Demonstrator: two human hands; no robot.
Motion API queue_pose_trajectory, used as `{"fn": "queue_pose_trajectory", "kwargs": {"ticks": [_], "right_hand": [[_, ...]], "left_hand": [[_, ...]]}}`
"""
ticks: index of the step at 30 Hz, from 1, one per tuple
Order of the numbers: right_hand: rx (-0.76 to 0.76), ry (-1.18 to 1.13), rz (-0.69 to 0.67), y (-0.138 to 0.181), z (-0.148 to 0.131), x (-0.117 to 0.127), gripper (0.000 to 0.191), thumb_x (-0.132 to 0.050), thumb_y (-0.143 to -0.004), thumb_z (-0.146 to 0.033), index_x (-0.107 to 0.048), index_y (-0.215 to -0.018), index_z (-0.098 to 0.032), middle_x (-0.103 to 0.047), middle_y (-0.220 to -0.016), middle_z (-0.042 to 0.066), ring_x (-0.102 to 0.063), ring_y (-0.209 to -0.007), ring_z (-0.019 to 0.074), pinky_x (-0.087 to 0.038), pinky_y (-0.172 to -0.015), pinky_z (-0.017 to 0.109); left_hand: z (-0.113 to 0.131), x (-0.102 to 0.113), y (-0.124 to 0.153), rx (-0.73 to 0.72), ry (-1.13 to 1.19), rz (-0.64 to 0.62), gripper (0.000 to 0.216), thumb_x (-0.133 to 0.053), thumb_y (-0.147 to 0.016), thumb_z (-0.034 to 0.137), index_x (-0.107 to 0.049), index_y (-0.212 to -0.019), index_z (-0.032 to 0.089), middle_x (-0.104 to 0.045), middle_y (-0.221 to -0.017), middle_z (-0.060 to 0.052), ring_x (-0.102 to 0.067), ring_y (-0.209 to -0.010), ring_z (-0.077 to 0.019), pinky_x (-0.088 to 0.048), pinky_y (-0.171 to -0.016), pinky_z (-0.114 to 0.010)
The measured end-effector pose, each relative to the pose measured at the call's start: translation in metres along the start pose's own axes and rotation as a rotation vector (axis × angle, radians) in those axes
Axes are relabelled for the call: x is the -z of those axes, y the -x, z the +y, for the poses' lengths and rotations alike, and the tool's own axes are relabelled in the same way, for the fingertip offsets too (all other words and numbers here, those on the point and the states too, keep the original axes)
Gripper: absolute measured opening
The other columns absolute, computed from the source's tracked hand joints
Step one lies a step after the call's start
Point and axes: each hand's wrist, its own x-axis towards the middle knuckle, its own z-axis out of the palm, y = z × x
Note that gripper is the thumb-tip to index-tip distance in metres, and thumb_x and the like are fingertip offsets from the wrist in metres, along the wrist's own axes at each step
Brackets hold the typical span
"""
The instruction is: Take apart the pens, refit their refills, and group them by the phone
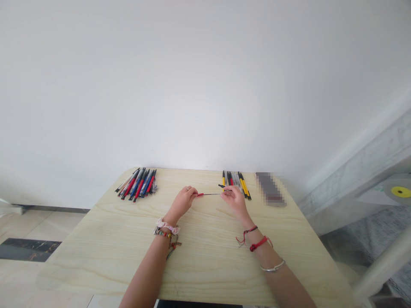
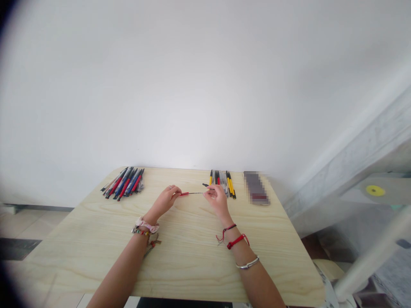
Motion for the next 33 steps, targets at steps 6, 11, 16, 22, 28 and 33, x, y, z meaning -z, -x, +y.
{"fn": "queue_pose_trajectory", "kwargs": {"ticks": [6,11,16,22,28,33], "right_hand": [[0.004,0.008,-0.014,0.000,0.002,0.000,0.022,-0.062,-0.060,-0.033,-0.053,-0.076,-0.020,-0.050,-0.087,0.004,-0.058,-0.070,0.0153,-0.050,-0.069,0.033],[0.015,-0.002,-0.041,0.001,0.002,0.000,0.025,-0.064,-0.059,-0.032,-0.054,-0.079,-0.020,-0.048,-0.090,0.005,-0.058,-0.071,0.0158,-0.050,-0.070,0.033],[0.054,0.013,-0.024,0.000,0.005,0.002,0.021,-0.061,-0.062,-0.029,-0.053,-0.079,-0.019,-0.047,-0.090,0.004,-0.058,-0.069,0.0142,-0.049,-0.070,0.032],[0.136,0.145,0.076,-0.004,0.005,0.010,0.015,-0.057,-0.066,-0.025,-0.052,-0.078,-0.019,-0.046,-0.088,0.004,-0.058,-0.068,0.0146,-0.050,-0.066,0.033],[0.260,0.413,0.055,0.002,0.002,0.005,0.011,-0.049,-0.069,-0.014,-0.055,-0.077,-0.019,-0.047,-0.086,0.004,-0.057,-0.065,0.0141,-0.049,-0.068,0.034],[0.342,0.588,-0.080,0.006,0.005,-0.002,0.022,-0.042,-0.068,-0.005,-0.054,-0.081,-0.017,-0.046,-0.089,0.006,-0.056,-0.066,0.0139,-0.047,-0.070,0.034]], "left_hand": [[0.000,-0.003,-0.001,-0.029,0.002,-0.032,0.016,-0.038,-0.080,0.019,-0.055,-0.077,0.018,-0.055,-0.077,-0.005,-0.049,-0.076,-0.0156,-0.039,-0.070,-0.027],[-0.001,-0.003,0.000,-0.025,0.009,-0.004,0.017,-0.037,-0.080,0.020,-0.054,-0.077,0.018,-0.055,-0.076,-0.005,-0.049,-0.076,-0.0158,-0.039,-0.069,-0.027],[-0.001,-0.002,0.000,-0.033,-0.002,-0.015,0.017,-0.037,-0.080,0.020,-0.053,-0.076,0.017,-0.055,-0.076,-0.005,-0.049,-0.076,-0.0159,-0.039,-0.069,-0.027],[-0.001,0.003,0.003,0.001,-0.044,-0.032,0.017,-0.037,-0.080,0.020,-0.054,-0.077,0.017,-0.056,-0.076,-0.005,-0.050,-0.075,-0.0164,-0.039,-0.069,-0.027],[0.008,0.000,0.004,-0.078,-0.103,-0.141,0.014,-0.041,-0.076,0.019,-0.055,-0.081,0.019,-0.057,-0.078,-0.004,-0.050,-0.077,-0.0154,-0.039,-0.070,-0.026],[0.009,-0.005,0.004,-0.074,-0.172,-0.251,0.017,-0.043,-0.073,0.016,-0.054,-0.085,0.019,-0.057,-0.079,-0.004,-0.051,-0.077,-0.0149,-0.039,-0.069,-0.025]]}}
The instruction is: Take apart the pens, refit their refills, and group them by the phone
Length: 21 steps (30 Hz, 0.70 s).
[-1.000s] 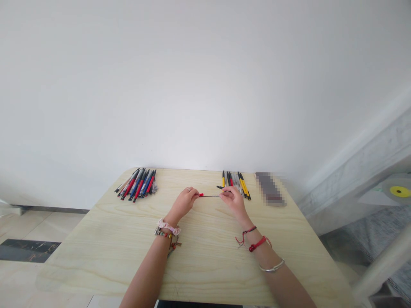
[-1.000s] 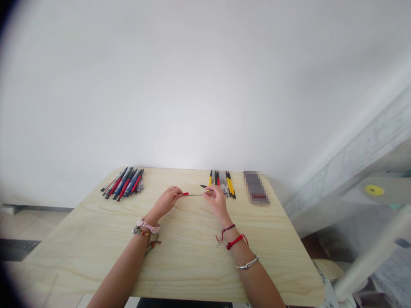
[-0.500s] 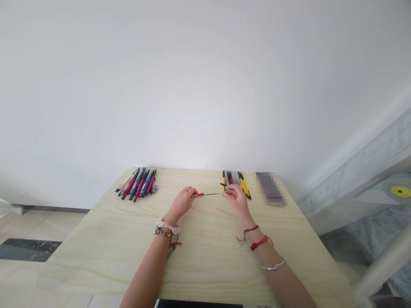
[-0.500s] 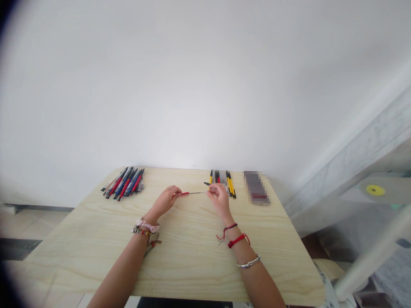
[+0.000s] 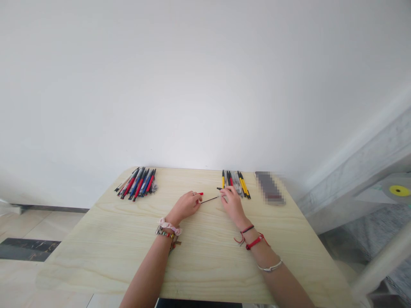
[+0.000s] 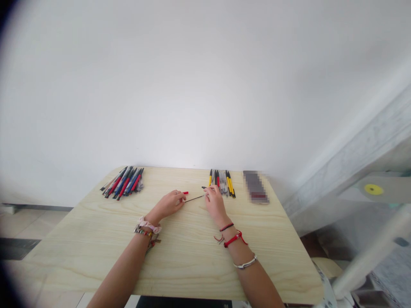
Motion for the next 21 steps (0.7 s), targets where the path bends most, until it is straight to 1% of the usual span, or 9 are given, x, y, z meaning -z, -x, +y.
{"fn": "queue_pose_trajectory", "kwargs": {"ticks": [3,7,9,11,14,16,19,21], "right_hand": [[0.028,0.065,-0.050,0.002,0.001,-0.002,0.027,-0.039,-0.068,-0.002,-0.053,-0.084,-0.018,-0.046,-0.091,0.006,-0.056,-0.071,0.0146,-0.047,-0.070,0.032],[0.039,0.099,-0.066,0.002,0.002,-0.002,0.028,-0.039,-0.067,-0.002,-0.053,-0.085,-0.018,-0.046,-0.091,0.006,-0.055,-0.075,0.0151,-0.047,-0.070,0.030],[0.046,0.086,-0.047,0.002,0.002,-0.001,0.025,-0.040,-0.069,-0.004,-0.053,-0.085,-0.018,-0.046,-0.091,0.006,-0.055,-0.073,0.0144,-0.047,-0.070,0.030],[0.051,0.069,0.005,0.000,0.001,0.001,0.021,-0.041,-0.071,-0.008,-0.054,-0.084,-0.017,-0.048,-0.090,0.007,-0.055,-0.072,0.0143,-0.046,-0.071,0.030],[0.028,0.037,0.113,-0.002,0.001,0.004,0.015,-0.042,-0.075,-0.015,-0.055,-0.081,-0.017,-0.050,-0.085,0.007,-0.055,-0.077,0.0167,-0.045,-0.073,0.033],[-0.018,-0.023,0.151,-0.003,0.002,0.006,0.015,-0.042,-0.077,-0.019,-0.056,-0.080,-0.018,-0.052,-0.082,0.007,-0.055,-0.077,0.0173,-0.047,-0.069,0.032],[-0.134,-0.170,0.153,-0.004,0.002,0.009,0.016,-0.042,-0.078,-0.024,-0.056,-0.082,-0.017,-0.056,-0.081,0.006,-0.057,-0.064,0.0147,-0.048,-0.059,0.029],[-0.222,-0.259,0.156,-0.004,0.003,0.010,0.017,-0.044,-0.076,-0.028,-0.055,-0.084,-0.017,-0.058,-0.078,0.005,-0.057,-0.055,0.0133,-0.048,-0.055,0.028]], "left_hand": [[0.001,0.000,0.001,0.025,-0.004,-0.035,0.018,-0.044,-0.072,0.018,-0.055,-0.087,0.019,-0.057,-0.080,-0.003,-0.051,-0.077,-0.0149,-0.039,-0.067,-0.024],[0.004,0.002,0.002,0.044,0.024,-0.052,0.019,-0.046,-0.073,0.024,-0.055,-0.089,0.021,-0.057,-0.078,-0.002,-0.052,-0.076,-0.0147,-0.039,-0.066,-0.024],[0.005,0.004,0.002,0.049,0.041,-0.037,0.021,-0.047,-0.072,0.028,-0.055,-0.091,0.021,-0.058,-0.079,-0.001,-0.052,-0.076,-0.0144,-0.039,-0.066,-0.024],[0.005,0.005,0.002,0.065,0.040,-0.012,0.024,-0.047,-0.073,0.032,-0.055,-0.093,0.021,-0.058,-0.078,-0.001,-0.052,-0.076,-0.0142,-0.038,-0.066,-0.023],[0.003,0.005,0.001,0.107,0.016,0.055,0.024,-0.043,-0.076,0.035,-0.056,-0.090,0.020,-0.057,-0.074,-0.001,-0.051,-0.075,-0.0142,-0.038,-0.064,-0.024],[0.001,0.005,0.000,0.145,0.006,0.122,0.024,-0.039,-0.079,0.035,-0.056,-0.085,0.019,-0.057,-0.072,-0.001,-0.051,-0.073,-0.0139,-0.038,-0.064,-0.024],[-0.003,0.003,-0.001,0.219,0.010,0.239,0.024,-0.036,-0.081,0.033,-0.056,-0.080,0.019,-0.056,-0.072,-0.002,-0.051,-0.071,-0.0132,-0.038,-0.063,-0.024],[-0.007,0.001,-0.001,0.262,0.012,0.306,0.021,-0.038,-0.080,0.030,-0.056,-0.079,0.019,-0.056,-0.073,-0.002,-0.051,-0.071,-0.0133,-0.038,-0.062,-0.024]]}}
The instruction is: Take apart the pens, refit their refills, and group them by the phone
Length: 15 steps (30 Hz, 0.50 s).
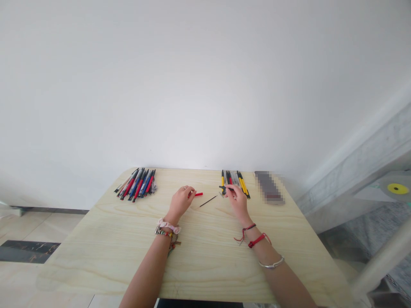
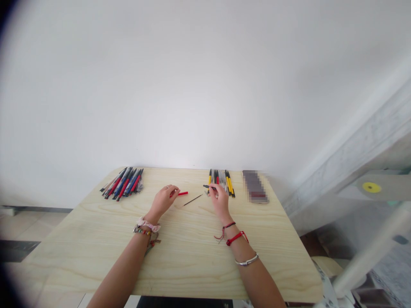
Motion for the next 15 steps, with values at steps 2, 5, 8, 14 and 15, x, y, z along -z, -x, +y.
{"fn": "queue_pose_trajectory", "kwargs": {"ticks": [2,5,8,14,15], "right_hand": [[-0.068,-0.045,0.011,-0.001,0.000,0.000,0.019,-0.048,-0.074,-0.030,-0.054,-0.085,-0.016,-0.060,-0.076,0.005,-0.057,-0.052,0.0132,-0.049,-0.054,0.029],[-0.069,0.004,0.030,-0.001,0.001,-0.001,0.019,-0.050,-0.071,-0.030,-0.056,-0.082,-0.016,-0.062,-0.077,0.006,-0.058,-0.058,0.0149,-0.048,-0.057,0.029],[0.014,0.135,0.011,0.000,0.001,-0.003,0.015,-0.050,-0.069,-0.027,-0.057,-0.076,-0.016,-0.063,-0.075,0.006,-0.058,-0.064,0.0163,-0.047,-0.059,0.029],[0.084,0.261,-0.013,0.003,0.000,-0.005,0.010,-0.046,-0.071,-0.024,-0.053,-0.074,-0.018,-0.063,-0.069,0.003,-0.058,-0.065,0.0152,-0.045,-0.062,0.026],[0.094,0.273,-0.022,0.003,0.000,-0.005,0.010,-0.045,-0.073,-0.023,-0.053,-0.075,-0.018,-0.062,-0.069,0.003,-0.058,-0.065,0.0148,-0.044,-0.062,0.026]], "left_hand": [[-0.005,-0.004,0.000,0.002,-0.005,0.047,0.017,-0.042,-0.079,0.028,-0.056,-0.081,0.019,-0.055,-0.075,-0.003,-0.051,-0.074,-0.0144,-0.040,-0.064,-0.024],[-0.011,-0.009,0.000,-0.072,-0.020,0.078,0.015,-0.050,-0.074,0.027,-0.056,-0.084,0.018,-0.055,-0.081,-0.005,-0.050,-0.080,-0.0167,-0.041,-0.070,-0.028],[-0.013,-0.013,0.000,-0.128,-0.028,0.096,0.016,-0.053,-0.073,0.026,-0.057,-0.085,0.017,-0.054,-0.082,-0.006,-0.049,-0.080,-0.0180,-0.041,-0.072,-0.030],[0.005,-0.016,0.001,-0.219,0.054,0.064,0.015,-0.048,-0.076,0.027,-0.057,-0.083,0.019,-0.054,-0.078,-0.004,-0.049,-0.080,-0.0162,-0.041,-0.072,-0.028],[0.009,-0.016,0.002,-0.229,0.064,0.044,0.014,-0.048,-0.076,0.027,-0.057,-0.083,0.019,-0.054,-0.078,-0.004,-0.049,-0.080,-0.0158,-0.041,-0.072,-0.028]]}}
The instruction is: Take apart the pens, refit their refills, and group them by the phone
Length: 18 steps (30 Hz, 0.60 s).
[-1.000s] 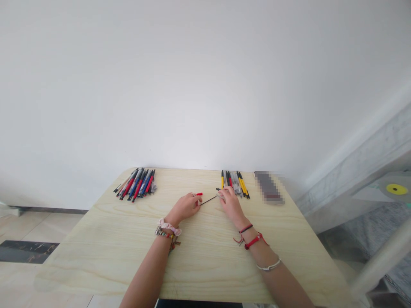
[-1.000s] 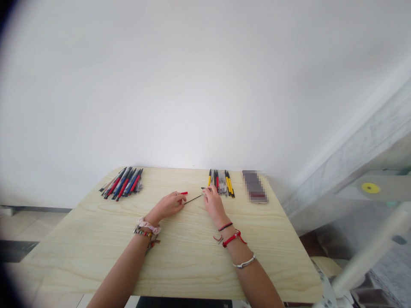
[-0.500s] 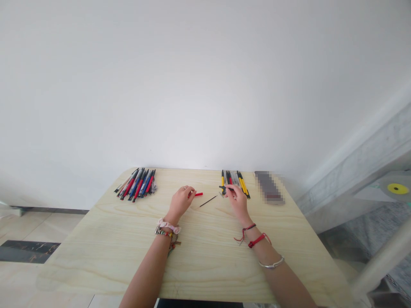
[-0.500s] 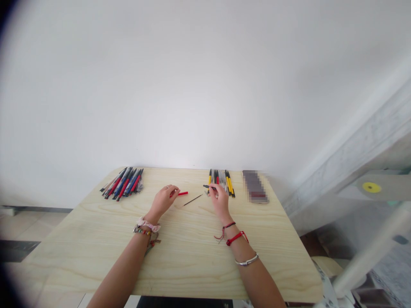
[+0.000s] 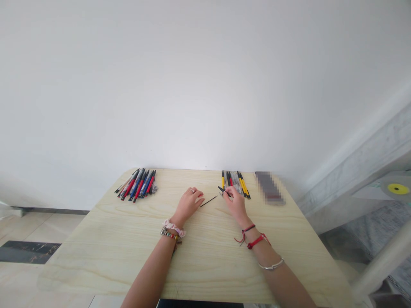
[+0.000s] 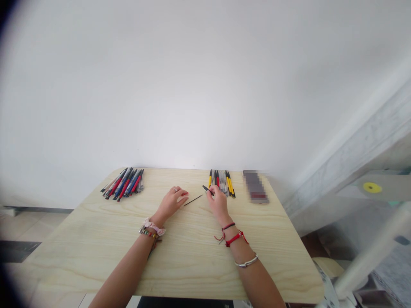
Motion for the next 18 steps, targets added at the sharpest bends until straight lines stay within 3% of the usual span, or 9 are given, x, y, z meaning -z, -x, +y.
{"fn": "queue_pose_trajectory", "kwargs": {"ticks": [9,18], "right_hand": [[0.248,0.418,-0.137,0.003,-0.003,-0.006,0.011,-0.046,-0.073,-0.013,-0.055,-0.078,-0.017,-0.061,-0.072,0.005,-0.053,-0.073,0.0188,-0.034,-0.068,0.031],[0.203,0.472,-0.163,-0.016,-0.004,-0.019,0.010,-0.050,-0.074,-0.011,-0.055,-0.076,-0.019,-0.061,-0.075,0.004,-0.047,-0.083,0.0198,-0.027,-0.071,0.033]], "left_hand": [[0.013,-0.002,0.001,0.032,-0.013,-0.223,0.011,-0.049,-0.073,0.026,-0.057,-0.073,0.018,-0.053,-0.077,-0.004,-0.048,-0.080,-0.0163,-0.040,-0.071,-0.027],[0.007,-0.002,-0.001,0.034,-0.077,-0.260,0.015,-0.041,-0.077,0.020,-0.055,-0.071,0.017,-0.054,-0.077,-0.005,-0.048,-0.081,-0.0166,-0.039,-0.072,-0.028]]}}
